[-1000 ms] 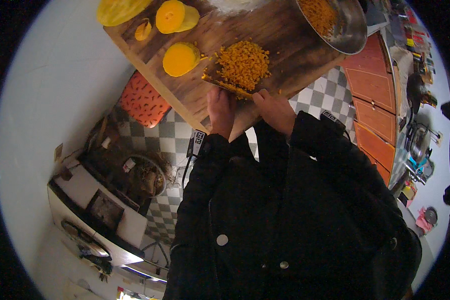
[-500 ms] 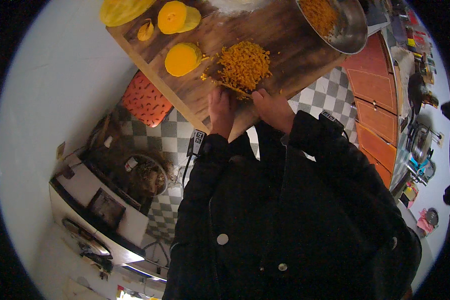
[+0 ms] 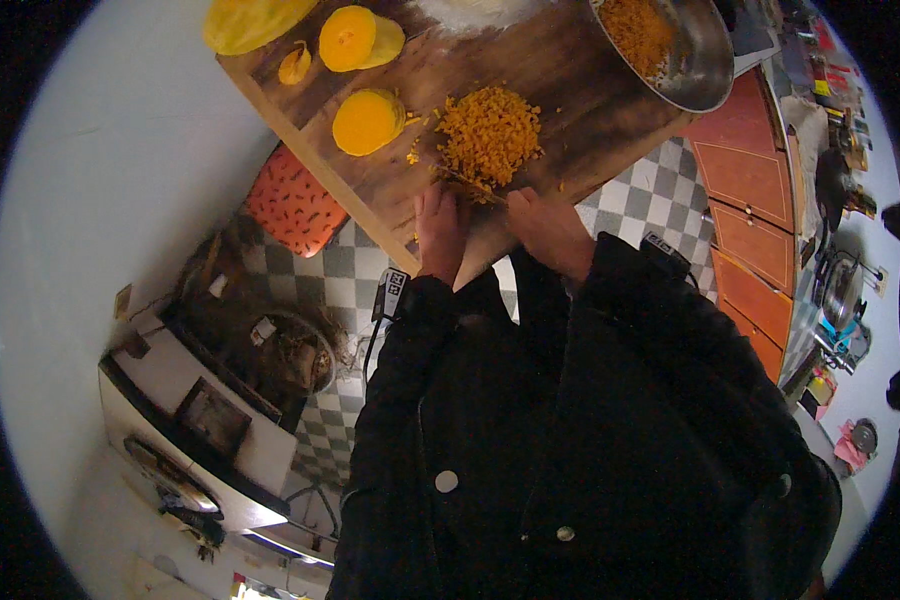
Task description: The person slices yellow squash into thin strips and then dices them into small pieces on a wooden cutting board. The diced squash is transferred into a metal bowl. The person repeats this process with additional squash slices.
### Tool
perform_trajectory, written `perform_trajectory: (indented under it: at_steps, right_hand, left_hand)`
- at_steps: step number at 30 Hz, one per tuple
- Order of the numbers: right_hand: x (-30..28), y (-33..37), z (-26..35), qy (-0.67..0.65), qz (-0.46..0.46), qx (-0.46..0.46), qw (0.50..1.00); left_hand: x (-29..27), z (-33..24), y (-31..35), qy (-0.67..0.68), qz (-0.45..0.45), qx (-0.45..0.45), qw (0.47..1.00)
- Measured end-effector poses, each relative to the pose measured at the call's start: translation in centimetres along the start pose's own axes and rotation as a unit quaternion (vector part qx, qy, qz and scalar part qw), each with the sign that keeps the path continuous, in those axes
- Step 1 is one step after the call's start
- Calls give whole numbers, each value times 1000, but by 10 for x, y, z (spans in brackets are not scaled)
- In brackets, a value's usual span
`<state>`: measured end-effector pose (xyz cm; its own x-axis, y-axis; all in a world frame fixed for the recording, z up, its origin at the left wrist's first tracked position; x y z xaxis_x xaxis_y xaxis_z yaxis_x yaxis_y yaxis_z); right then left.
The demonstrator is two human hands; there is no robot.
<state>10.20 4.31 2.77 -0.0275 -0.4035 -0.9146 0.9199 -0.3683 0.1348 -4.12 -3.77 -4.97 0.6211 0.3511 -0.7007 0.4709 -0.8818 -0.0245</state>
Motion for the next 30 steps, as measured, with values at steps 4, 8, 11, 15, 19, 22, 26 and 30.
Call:
perform_trajectory:
  at_steps: [4, 8, 11, 15, 19, 22, 26, 30]
  right_hand:
    - [2, 13, 7, -56, 12, 46, 997]
    - [20, 1, 7, -48, -27, 70, 996]
    - [20, -1, -4, -57, -18, 50, 997]
    - [3, 8, -8, -78, -29, 27, 996]
    - [-2, 12, -7, -71, 16, 29, 997]
    - [5, 13, -14, -71, 63, 51, 994]
    - [9, 13, -34, -50, 61, 88, 993]
    - [3, 9, -44, -61, 53, 94, 992]
  left_hand:
    - [2, -1, 4, -17, -5, 24, 1000]
    - [-2, 1, 1, 48, -13, 8, 999]
    - [-10, -3, 3, -15, -19, 27, 999]
    - [-34, -5, 24, -54, -69, -18, 996]
    - [-40, 3, 41, -92, -97, -55, 989]
    - [-23, 16, 44, -108, -68, -103, 986]
    - [6, 28, 29, 226, -38, -237, 944]
    - [5, 4, 4, -58, -27, -81, 995]
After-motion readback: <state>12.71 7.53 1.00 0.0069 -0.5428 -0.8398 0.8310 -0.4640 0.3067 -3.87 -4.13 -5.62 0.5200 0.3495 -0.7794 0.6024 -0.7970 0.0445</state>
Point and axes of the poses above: each hand's wrist, its own y-axis away from the middle knuckle, its own x-axis out of the palm, z = x × y, the point moved 3 cm from there along -y, towards the middle knuckle, and after that the axes turned 9 degrees about -x, right-handed, at the moved point
